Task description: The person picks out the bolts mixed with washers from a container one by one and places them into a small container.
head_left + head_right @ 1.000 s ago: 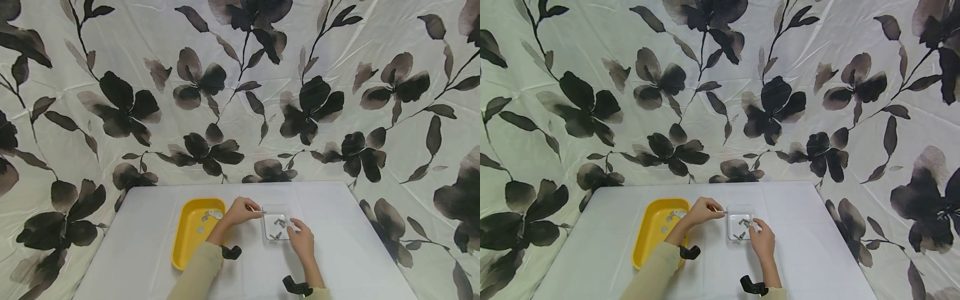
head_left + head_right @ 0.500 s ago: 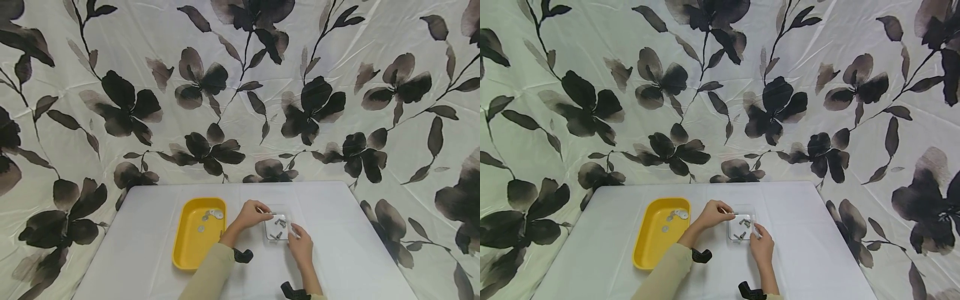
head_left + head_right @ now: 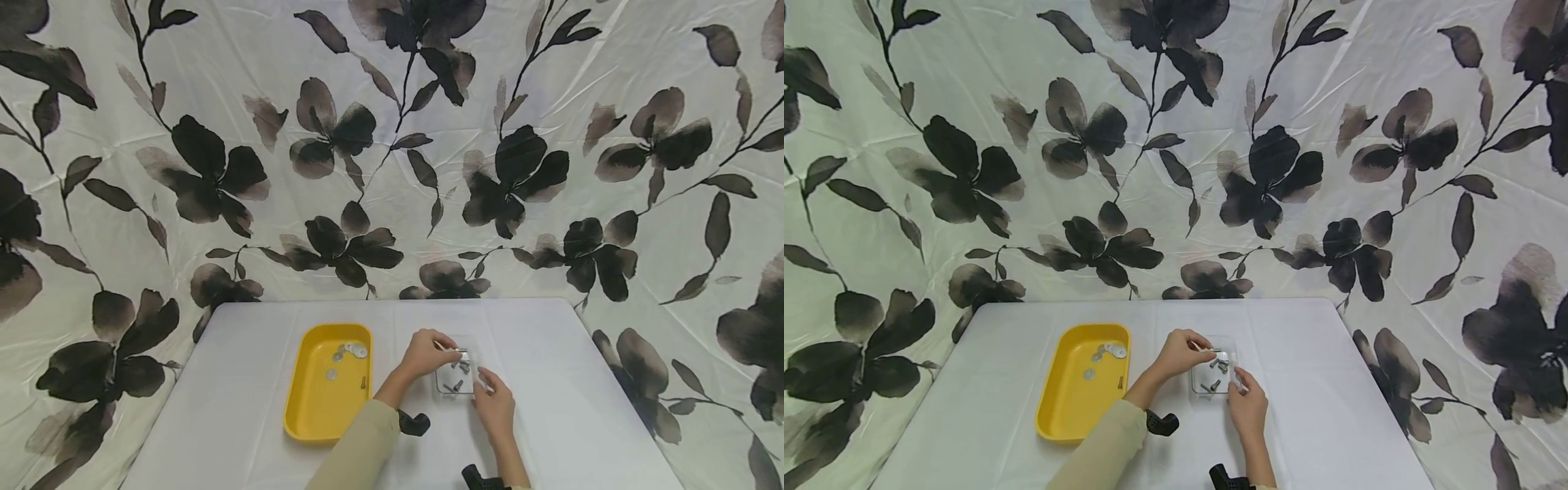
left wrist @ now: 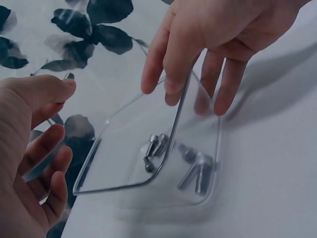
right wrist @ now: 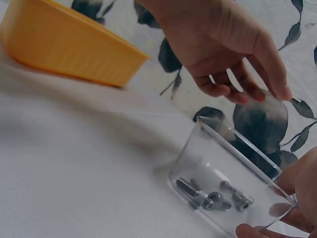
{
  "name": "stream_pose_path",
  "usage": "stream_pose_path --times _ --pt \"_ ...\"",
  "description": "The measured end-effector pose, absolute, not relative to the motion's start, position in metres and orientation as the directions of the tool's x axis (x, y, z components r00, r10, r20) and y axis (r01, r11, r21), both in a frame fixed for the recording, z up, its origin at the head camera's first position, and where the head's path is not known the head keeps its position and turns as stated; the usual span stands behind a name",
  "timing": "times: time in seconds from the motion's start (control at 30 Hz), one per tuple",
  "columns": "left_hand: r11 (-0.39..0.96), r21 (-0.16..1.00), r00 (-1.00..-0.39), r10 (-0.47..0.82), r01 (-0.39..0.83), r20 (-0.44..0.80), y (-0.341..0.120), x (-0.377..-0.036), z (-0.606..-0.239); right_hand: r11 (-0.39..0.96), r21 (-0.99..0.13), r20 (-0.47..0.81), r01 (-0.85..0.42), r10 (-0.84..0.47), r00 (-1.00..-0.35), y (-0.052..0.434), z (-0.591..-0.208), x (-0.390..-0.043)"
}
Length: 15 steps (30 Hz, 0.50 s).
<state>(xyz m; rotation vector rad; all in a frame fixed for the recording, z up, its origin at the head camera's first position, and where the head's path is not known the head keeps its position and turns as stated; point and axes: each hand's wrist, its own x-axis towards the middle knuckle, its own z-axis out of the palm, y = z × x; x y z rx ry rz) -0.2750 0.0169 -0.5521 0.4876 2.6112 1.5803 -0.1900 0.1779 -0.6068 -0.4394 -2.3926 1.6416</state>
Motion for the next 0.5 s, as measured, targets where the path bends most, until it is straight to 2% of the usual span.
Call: stream_pose_path --times 0.2,0.5 --pt "0.491 0.840 -0.964 0.232 0.232 0.130 0.032 -0.272 -0.549 0.324 -0.939 0.006 0.116 0.354 -0.935 0.179 -0.605 -0.191" --pt "0.497 0.833 -0.964 0.223 0.242 0.147 0.041 -0.271 -0.550 0.293 -0.951 0.010 0.097 0.342 -0.940 0.180 -0.606 -0.191"
